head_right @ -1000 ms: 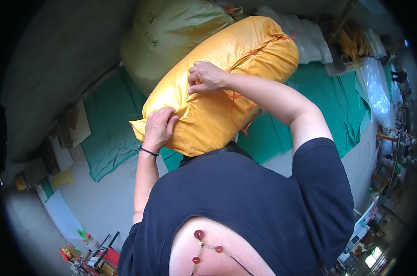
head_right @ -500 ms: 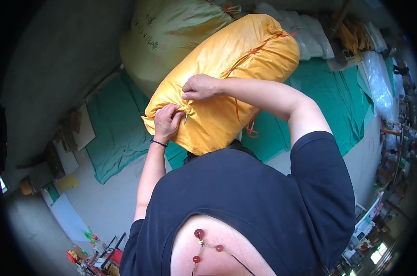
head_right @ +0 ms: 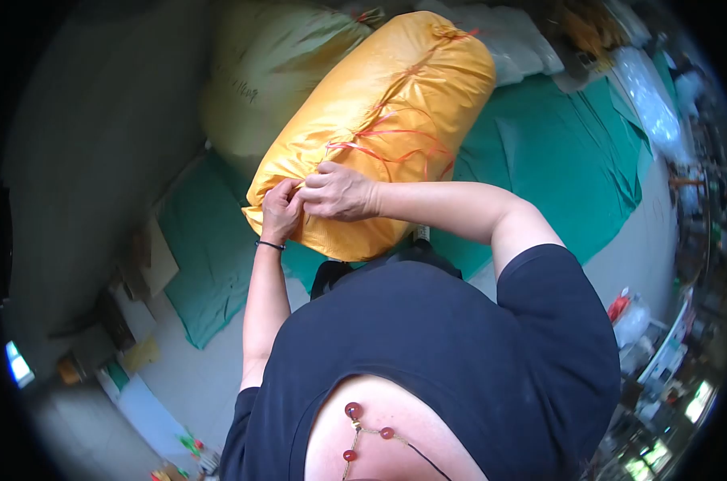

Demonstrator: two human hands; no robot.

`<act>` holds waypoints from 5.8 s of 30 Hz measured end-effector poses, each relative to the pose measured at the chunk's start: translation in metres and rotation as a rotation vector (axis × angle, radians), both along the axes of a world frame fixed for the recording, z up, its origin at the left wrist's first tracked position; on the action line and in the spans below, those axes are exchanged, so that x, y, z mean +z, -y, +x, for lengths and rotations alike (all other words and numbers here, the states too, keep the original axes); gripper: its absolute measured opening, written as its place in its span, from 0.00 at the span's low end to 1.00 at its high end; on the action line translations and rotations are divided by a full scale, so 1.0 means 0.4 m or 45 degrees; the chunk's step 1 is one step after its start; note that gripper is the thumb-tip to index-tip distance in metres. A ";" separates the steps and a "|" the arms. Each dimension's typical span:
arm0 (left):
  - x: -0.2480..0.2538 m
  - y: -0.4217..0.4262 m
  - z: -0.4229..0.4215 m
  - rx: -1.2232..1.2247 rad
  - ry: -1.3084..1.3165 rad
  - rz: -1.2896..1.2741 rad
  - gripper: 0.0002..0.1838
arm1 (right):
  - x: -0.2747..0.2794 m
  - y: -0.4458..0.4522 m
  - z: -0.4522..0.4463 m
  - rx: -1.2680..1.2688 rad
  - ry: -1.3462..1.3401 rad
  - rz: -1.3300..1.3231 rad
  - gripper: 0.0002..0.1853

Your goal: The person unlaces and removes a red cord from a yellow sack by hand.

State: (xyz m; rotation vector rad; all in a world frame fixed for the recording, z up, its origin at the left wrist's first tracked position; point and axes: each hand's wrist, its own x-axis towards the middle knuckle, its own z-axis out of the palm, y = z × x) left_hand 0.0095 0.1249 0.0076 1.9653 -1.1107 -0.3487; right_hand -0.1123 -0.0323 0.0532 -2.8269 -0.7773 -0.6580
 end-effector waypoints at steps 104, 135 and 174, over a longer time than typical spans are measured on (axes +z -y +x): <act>0.019 -0.168 -0.045 -0.753 0.020 -0.228 0.65 | 0.108 -0.423 -0.029 -0.817 -0.302 1.460 0.08; 0.049 -0.013 -0.022 -0.306 -1.043 -0.193 0.14 | 0.129 -0.235 -0.092 -1.132 -0.399 1.695 0.20; 0.093 -0.053 -0.142 0.250 -1.117 -0.617 0.20 | -0.002 -0.020 -0.246 -1.036 -0.663 1.408 0.12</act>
